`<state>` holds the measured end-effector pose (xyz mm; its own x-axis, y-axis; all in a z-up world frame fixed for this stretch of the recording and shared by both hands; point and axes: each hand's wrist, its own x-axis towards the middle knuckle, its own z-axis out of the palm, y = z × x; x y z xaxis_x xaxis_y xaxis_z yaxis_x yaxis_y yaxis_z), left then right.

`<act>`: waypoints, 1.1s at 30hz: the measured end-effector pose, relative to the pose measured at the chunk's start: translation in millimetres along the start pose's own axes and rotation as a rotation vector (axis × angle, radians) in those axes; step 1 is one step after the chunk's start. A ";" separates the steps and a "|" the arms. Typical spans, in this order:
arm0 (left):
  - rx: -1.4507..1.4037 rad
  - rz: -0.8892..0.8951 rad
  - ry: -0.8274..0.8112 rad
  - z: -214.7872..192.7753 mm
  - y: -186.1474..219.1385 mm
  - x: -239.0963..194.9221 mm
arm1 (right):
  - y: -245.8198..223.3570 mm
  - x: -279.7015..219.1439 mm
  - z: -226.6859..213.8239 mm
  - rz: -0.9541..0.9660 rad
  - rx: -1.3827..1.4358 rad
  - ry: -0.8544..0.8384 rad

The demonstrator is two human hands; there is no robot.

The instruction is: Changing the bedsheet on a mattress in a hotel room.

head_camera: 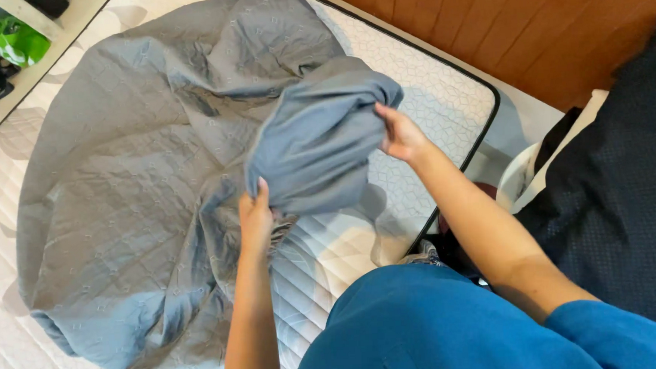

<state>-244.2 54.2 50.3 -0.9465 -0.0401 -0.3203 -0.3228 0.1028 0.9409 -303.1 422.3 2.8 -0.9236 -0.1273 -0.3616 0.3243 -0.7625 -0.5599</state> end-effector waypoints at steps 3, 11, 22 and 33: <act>0.065 0.009 -0.480 -32.7 -218.7 44.9 | 38.5 11.4 -138.7 0.234 -0.128 0.381; 0.119 0.111 -0.464 -42.5 -69.0 7.9 | -63.7 -49.8 -79.0 -0.103 -0.135 0.467; 0.173 0.963 -0.677 55.4 117.7 -42.9 | 62.0 -144.7 130.9 -0.219 -1.698 -0.566; 1.041 0.883 -0.600 68.1 87.7 80.6 | -47.0 -172.4 96.2 0.159 -1.441 -0.172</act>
<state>-349.1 127.7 99.5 -0.6109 0.7897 0.0567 0.7273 0.5315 0.4342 -178.8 419.0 163.2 -0.8380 -0.2995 -0.4561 0.2475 0.5362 -0.8070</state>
